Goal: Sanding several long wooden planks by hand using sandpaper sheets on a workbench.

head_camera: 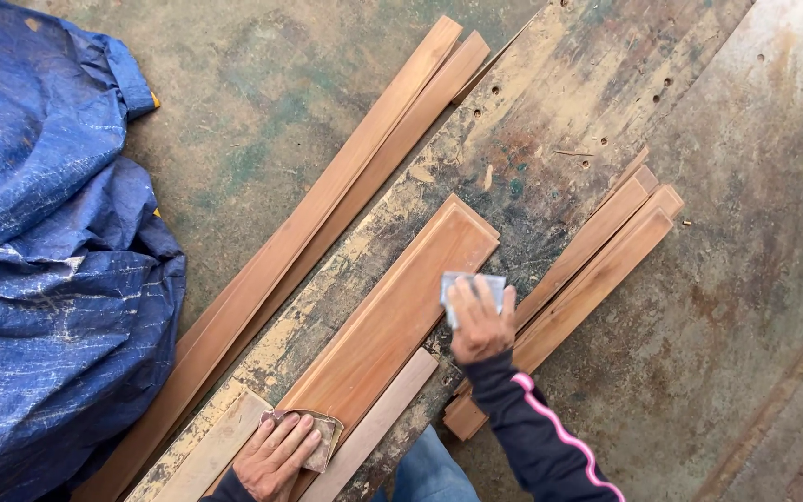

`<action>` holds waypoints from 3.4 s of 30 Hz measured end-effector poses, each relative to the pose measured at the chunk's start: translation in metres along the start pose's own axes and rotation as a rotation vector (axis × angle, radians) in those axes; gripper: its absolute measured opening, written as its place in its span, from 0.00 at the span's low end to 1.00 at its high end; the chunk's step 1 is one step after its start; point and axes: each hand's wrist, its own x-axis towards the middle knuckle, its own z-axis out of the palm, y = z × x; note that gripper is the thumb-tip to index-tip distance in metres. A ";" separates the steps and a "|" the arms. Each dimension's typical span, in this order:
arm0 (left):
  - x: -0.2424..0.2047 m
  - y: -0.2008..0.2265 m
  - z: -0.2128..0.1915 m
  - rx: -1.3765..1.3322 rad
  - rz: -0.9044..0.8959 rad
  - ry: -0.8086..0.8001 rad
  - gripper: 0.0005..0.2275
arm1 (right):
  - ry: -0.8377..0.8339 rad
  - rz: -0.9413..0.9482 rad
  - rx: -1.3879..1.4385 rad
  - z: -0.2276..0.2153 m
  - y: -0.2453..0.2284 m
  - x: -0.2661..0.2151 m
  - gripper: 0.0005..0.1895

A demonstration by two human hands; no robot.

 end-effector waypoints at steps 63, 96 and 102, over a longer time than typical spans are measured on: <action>0.019 0.005 -0.027 -0.115 0.015 0.026 0.24 | 0.040 -0.018 0.307 0.004 -0.110 0.047 0.21; -0.210 -0.003 -0.049 0.085 -0.070 -0.033 0.18 | -0.184 -0.231 0.658 -0.059 -0.208 -0.100 0.19; -0.210 -0.004 -0.044 0.099 -0.039 0.004 0.17 | 0.026 0.091 0.129 -0.007 -0.061 0.008 0.16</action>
